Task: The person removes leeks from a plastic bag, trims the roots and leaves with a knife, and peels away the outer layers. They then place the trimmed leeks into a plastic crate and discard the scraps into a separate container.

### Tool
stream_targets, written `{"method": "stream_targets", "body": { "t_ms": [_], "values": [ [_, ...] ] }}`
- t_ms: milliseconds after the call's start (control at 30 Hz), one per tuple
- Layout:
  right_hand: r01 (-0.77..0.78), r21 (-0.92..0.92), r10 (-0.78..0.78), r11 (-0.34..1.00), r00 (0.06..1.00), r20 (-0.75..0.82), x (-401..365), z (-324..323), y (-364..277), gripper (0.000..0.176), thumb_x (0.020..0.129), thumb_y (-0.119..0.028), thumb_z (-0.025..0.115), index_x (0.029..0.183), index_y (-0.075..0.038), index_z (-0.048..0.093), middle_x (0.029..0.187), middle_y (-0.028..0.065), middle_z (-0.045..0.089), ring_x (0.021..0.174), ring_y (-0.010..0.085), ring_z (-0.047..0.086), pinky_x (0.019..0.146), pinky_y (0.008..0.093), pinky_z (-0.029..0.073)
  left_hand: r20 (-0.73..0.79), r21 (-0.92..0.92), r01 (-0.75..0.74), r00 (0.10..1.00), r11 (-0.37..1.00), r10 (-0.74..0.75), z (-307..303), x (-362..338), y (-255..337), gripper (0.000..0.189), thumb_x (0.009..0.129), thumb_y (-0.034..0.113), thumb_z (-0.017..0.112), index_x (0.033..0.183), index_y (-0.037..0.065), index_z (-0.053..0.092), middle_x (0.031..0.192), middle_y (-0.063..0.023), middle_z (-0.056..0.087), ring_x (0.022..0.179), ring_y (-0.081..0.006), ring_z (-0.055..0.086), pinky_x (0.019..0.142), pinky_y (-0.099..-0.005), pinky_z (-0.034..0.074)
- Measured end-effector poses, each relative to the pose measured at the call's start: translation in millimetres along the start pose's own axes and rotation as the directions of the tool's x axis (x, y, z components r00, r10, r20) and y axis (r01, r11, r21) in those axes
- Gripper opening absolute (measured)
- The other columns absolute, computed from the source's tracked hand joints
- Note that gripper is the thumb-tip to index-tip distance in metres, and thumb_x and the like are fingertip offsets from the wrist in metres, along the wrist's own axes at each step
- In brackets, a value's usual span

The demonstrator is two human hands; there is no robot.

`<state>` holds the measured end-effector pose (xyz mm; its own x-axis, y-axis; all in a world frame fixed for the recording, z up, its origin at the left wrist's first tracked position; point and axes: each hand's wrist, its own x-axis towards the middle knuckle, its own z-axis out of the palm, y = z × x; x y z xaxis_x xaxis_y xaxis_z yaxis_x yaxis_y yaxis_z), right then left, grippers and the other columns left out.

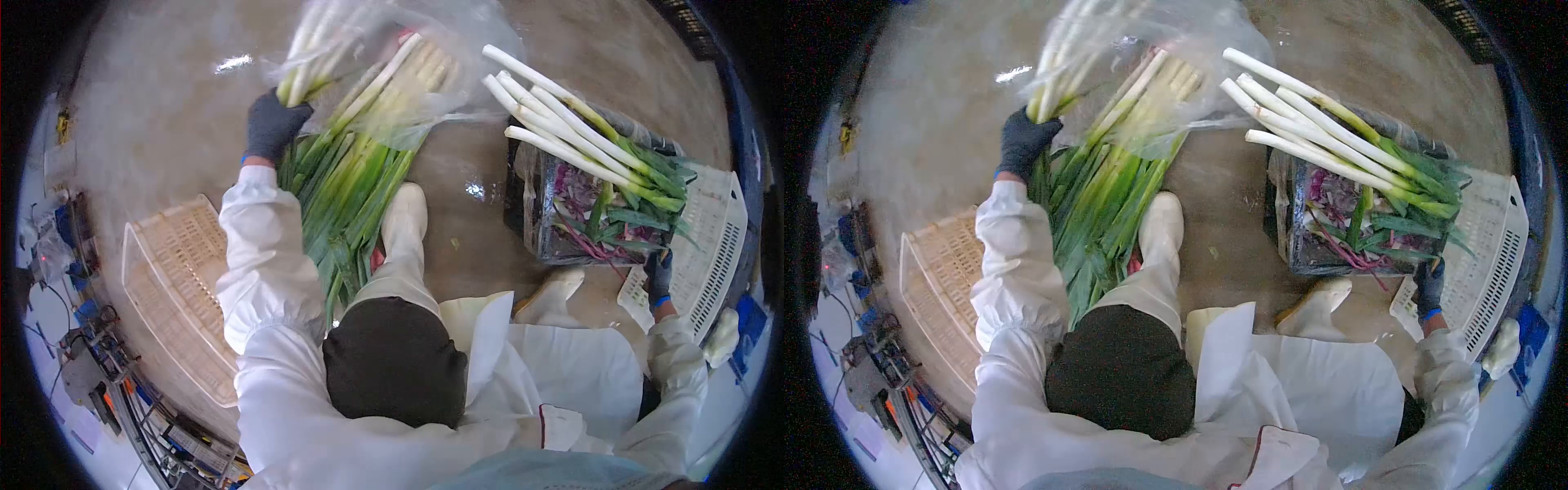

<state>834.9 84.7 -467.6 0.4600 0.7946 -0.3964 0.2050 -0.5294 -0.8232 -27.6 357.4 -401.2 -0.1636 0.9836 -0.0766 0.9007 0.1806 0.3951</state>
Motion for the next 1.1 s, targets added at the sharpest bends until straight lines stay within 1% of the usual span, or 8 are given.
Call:
{"method": "stream_targets", "body": {
  "t_ms": [67,367,433,567,733,900,1033,1100],
  "values": [
    [-0.004,-0.036,0.004,0.999,1.0,-0.002,-1,4,-5,0.039,0.095,-0.013,0.059,0.132,-0.014,0.045,0.083,-0.0031,0.052,0.063,0.0071,0.046,0.054,0.0225,0.041,0.008,-0.076,0.074,0.997,0.994,-0.074,-33,-7,14,0.044,0.068,0.029,0.077,0.099,-0.001,0.069,0.078,-0.0188,0.069,0.075,-0.0304,0.069,0.069,-0.0407,0.053],
    [0.041,-0.094,-0.045,0.995,0.998,-0.04,-17,18,-20,0.045,0.096,-0.016,0.057,0.138,-0.013,0.042,0.088,-0.0008,0.054,0.068,0.009,0.05,0.057,0.0252,0.044,0.274,0.507,0.096,0.924,0.857,-0.265,-22,-111,13,0.04,0.069,0.03,0.07,0.099,0.004,0.068,0.096,-0.0229,0.068,0.09,-0.0402,0.066,0.083,-0.0479,0.052],
    [0.061,-0.134,-0.07,0.989,0.995,-0.066,-21,19,-15,0.046,0.096,-0.017,0.057,0.139,-0.011,0.042,0.089,0.0,0.056,0.069,0.0091,0.051,0.058,0.0257,0.045,0.313,0.37,0.069,0.93,0.926,-0.194,-8,-154,-24,0.043,0.066,0.029,0.07,0.098,0.001,0.067,0.092,-0.0262,0.067,0.088,-0.0396,0.066,0.079,-0.0473,0.053],
    [0.168,-0.224,-0.192,0.96,0.977,-0.091,-20,20,1,0.047,0.097,-0.022,0.056,0.139,-0.007,0.041,0.105,0.0052,0.058,0.081,0.0114,0.055,0.068,0.0262,0.048,0.303,-0.133,0.454,0.865,0.881,-0.399,-47,-229,-1,0.037,0.069,0.015,0.073,0.101,-0.002,0.067,0.08,-0.0129,0.07,0.069,-0.0196,0.067,0.064,-0.0341,0.052],
    [0.066,-0.129,-0.085,0.989,0.985,-0.152,-42,47,-44,0.05,0.098,-0.025,0.057,0.14,-0.004,0.041,0.128,0.0078,0.052,0.103,0.0151,0.054,0.085,0.0285,0.048,0.164,-0.308,0.281,0.957,0.909,-0.24,-84,-236,37,0.036,0.068,0.011,0.078,0.099,-0.005,0.067,0.086,-0.0083,0.071,0.076,-0.015,0.066,0.068,-0.0301,0.052],
    [0.052,-0.02,-0.055,0.998,0.982,-0.18,-44,46,-42,0.047,0.094,-0.016,0.057,0.14,-0.012,0.046,0.102,0.0006,0.056,0.077,0.0084,0.051,0.068,0.0249,0.046,0.141,-0.339,-0.113,0.975,0.934,0.169,-84,-169,171,0.03,0.073,0.007,0.078,0.097,-0.005,0.065,0.083,-0.0079,0.069,0.071,-0.0158,0.066,0.067,-0.0296,0.053],
    [0.062,0.217,-0.023,0.974,0.984,-0.176,-59,43,-72,0.038,0.095,-0.013,0.057,0.132,-0.005,0.053,0.092,0.0038,0.063,0.072,0.0123,0.059,0.065,0.0268,0.05,0.243,-0.405,-0.477,0.766,0.78,0.595,-57,-141,286,0.034,0.068,0.008,0.077,0.098,-0.002,0.063,0.083,-0.0132,0.069,0.072,-0.0251,0.068,0.066,-0.0348,0.053],
    [0.289,-0.047,-0.293,0.956,0.943,-0.158,-62,26,-58,0.038,0.094,-0.013,0.059,0.13,-0.003,0.054,0.091,0.0049,0.064,0.073,0.014,0.061,0.065,0.0279,0.052,0.253,-0.291,-0.688,0.615,0.665,0.747,-38,-141,328,0.037,0.065,0.01,0.078,0.097,0.001,0.061,0.083,-0.0155,0.066,0.074,-0.0342,0.065,0.066,-0.0402,0.05]
  ]
}}
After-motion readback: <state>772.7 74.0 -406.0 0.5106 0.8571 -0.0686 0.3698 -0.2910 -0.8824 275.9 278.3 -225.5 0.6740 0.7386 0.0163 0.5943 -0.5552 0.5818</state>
